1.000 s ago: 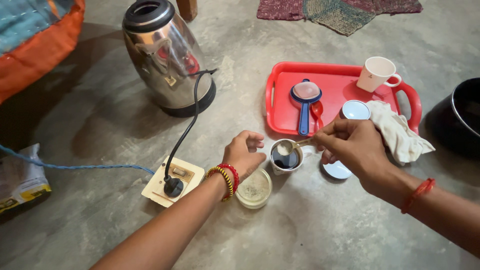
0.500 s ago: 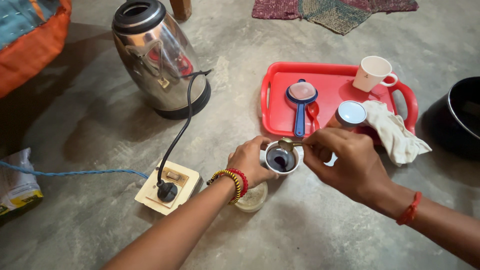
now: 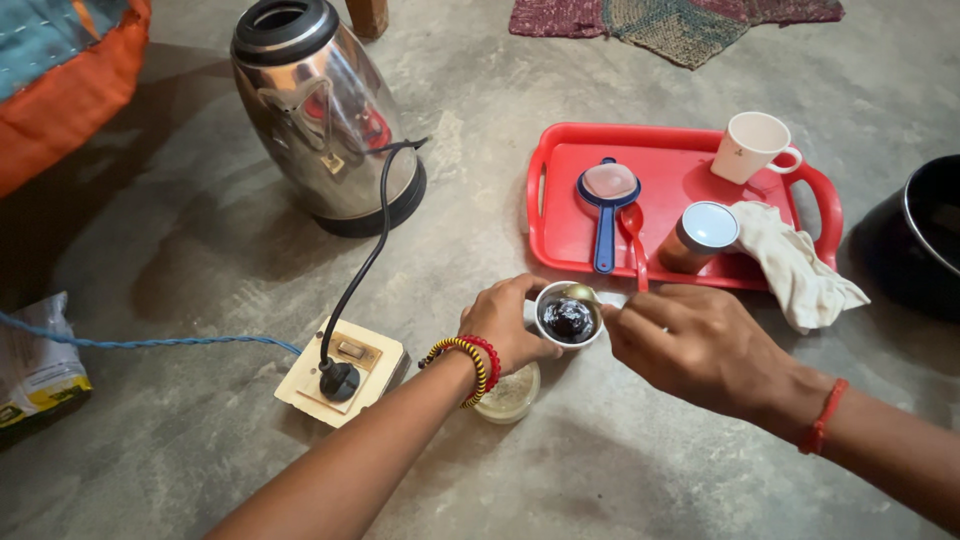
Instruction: The person scoops a dark powder into a white cup, pours hot water from a kettle, and stirs the mixture with a red spoon. They then wipe the red tray with a white cloth.
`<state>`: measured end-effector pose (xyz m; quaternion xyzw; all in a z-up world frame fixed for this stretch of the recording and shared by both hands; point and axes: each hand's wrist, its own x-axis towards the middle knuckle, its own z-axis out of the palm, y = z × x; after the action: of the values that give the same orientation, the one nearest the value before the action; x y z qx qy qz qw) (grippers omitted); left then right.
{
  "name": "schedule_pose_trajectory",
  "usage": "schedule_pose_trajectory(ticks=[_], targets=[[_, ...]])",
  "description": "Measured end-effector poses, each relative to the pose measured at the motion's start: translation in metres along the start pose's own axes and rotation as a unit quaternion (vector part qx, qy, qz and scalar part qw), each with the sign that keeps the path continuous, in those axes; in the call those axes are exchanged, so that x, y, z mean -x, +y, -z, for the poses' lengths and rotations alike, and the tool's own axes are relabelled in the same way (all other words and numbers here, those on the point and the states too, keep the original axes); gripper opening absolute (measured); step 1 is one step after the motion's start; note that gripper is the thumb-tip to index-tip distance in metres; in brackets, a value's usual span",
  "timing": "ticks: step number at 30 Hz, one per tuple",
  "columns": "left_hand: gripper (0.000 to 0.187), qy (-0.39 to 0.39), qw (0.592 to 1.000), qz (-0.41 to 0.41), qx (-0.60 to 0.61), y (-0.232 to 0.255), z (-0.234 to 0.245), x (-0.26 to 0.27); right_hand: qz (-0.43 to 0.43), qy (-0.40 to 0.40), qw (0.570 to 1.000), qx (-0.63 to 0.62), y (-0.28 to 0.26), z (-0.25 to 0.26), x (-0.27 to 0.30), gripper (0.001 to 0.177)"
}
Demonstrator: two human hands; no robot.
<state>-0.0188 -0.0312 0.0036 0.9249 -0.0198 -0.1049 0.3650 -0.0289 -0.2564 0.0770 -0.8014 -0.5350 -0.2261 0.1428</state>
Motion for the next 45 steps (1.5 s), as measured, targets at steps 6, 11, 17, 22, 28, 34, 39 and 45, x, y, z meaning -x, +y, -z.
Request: schedule_pose_trajectory(ticks=[6, 11, 17, 22, 28, 34, 39, 45], targets=[[0.078, -0.008, 1.0, -0.016, 0.022, -0.002, -0.001, -0.004, -0.39, 0.053, 0.905, -0.16, -0.002, -0.007, -0.003, 0.012], [0.08, -0.007, 0.994, -0.042, 0.104, -0.015, 0.007, -0.009, -0.532, 0.07, 0.79, -0.298, 0.014, -0.008, -0.006, 0.015], [0.046, 0.007, 0.946, 0.001, 0.325, -0.042, 0.016, -0.018, -0.525, 0.077, 0.725, -0.439, 0.005, -0.017, -0.013, 0.017], [0.046, 0.048, 0.937, 0.041, 0.344, -0.056, 0.012, -0.024, -0.499, -0.011, 0.76, -0.416, -0.017, -0.02, -0.033, 0.017], [0.053, 0.082, 0.954, 0.07, 0.281, -0.061, 0.008, -0.025, -0.454, -0.087, 0.796, -0.39, -0.045, -0.025, -0.054, 0.019], [0.053, 0.074, 0.956, 0.074, 0.275, -0.06, 0.01, -0.02, -0.446, -0.197, 0.795, -0.361, -0.056, -0.036, -0.06, 0.029], [0.046, 0.068, 0.959, 0.085, 0.261, -0.054, 0.014, -0.011, -0.439, -0.199, 0.801, -0.355, -0.056, -0.035, -0.055, 0.036], [0.03, 0.078, 0.979, 0.072, 0.176, -0.048, 0.018, -0.003, -0.421, -0.155, 0.823, -0.349, -0.05, -0.03, -0.051, 0.031]])
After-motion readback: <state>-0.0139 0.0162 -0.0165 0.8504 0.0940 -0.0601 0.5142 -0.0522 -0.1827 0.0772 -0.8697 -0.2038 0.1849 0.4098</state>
